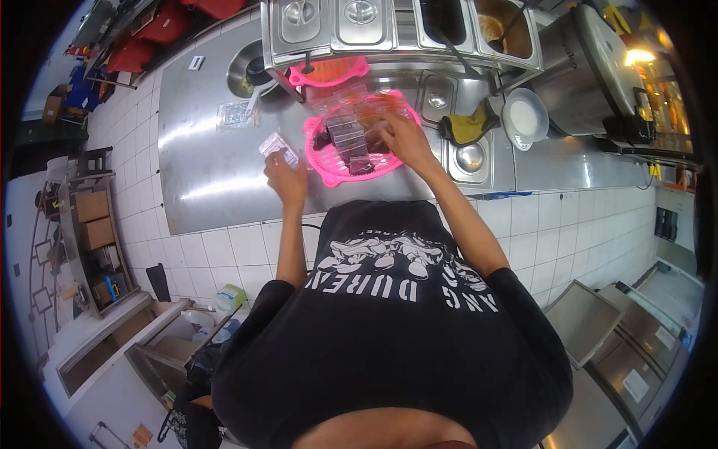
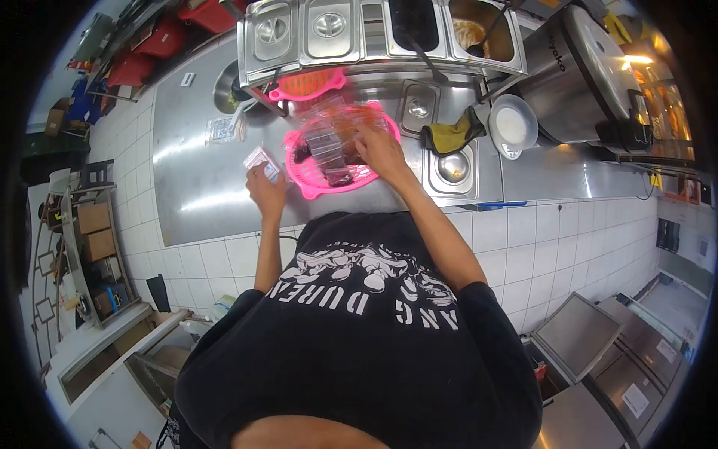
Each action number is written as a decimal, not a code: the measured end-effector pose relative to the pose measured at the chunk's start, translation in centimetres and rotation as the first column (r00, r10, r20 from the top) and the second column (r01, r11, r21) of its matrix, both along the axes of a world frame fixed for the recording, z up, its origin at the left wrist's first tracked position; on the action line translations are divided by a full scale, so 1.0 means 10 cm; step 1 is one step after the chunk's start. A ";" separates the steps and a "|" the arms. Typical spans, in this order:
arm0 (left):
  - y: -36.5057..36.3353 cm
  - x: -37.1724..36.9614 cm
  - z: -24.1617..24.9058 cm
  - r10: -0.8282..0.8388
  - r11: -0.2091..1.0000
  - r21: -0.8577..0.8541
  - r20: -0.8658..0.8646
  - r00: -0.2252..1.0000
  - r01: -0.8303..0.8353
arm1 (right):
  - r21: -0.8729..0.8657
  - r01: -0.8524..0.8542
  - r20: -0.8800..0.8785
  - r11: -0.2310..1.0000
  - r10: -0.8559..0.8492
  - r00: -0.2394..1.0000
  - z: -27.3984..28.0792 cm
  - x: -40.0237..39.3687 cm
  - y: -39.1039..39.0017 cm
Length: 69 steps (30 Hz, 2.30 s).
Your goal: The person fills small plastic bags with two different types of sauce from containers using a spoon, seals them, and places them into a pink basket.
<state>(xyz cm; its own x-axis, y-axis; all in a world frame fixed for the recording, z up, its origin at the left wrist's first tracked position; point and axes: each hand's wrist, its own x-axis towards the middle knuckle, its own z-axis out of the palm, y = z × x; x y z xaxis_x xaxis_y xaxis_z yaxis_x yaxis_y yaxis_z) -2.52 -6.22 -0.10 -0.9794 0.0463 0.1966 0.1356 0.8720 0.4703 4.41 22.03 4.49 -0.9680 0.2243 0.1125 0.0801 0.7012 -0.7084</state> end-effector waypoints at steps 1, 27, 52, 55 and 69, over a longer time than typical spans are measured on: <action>-0.09 -0.02 -0.04 -0.003 1.000 0.003 0.001 1.000 0.003 | -0.056 0.017 0.018 0.998 -0.016 1.000 0.07 0.02 0.01; 0.34 0.37 0.83 -0.220 0.882 0.402 -0.111 0.969 0.246 | -0.464 -0.232 -0.050 0.855 0.236 0.970 0.48 0.02 -1.04; 0.11 0.73 0.60 -0.394 0.864 0.174 -0.351 0.849 0.473 | -0.446 -0.287 0.134 0.848 0.380 0.915 0.43 0.19 -1.00; 0.08 0.79 0.48 -0.421 0.833 0.245 -0.300 0.856 0.496 | -0.445 -0.290 0.156 0.847 0.392 0.906 0.31 0.22 -1.04; 0.07 0.62 0.45 -0.401 0.851 0.300 -0.160 0.902 0.432 | -0.043 -0.339 -0.036 0.940 0.338 0.941 0.55 0.27 -0.99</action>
<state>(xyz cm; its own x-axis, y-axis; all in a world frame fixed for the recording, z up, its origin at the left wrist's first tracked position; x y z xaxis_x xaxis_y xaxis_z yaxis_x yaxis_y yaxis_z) 3.65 -5.48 4.45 -0.8603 0.3655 0.3555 0.5061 0.5278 0.6821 7.15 12.18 10.02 -0.9843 -0.1102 0.1377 -0.1762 0.6486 -0.7404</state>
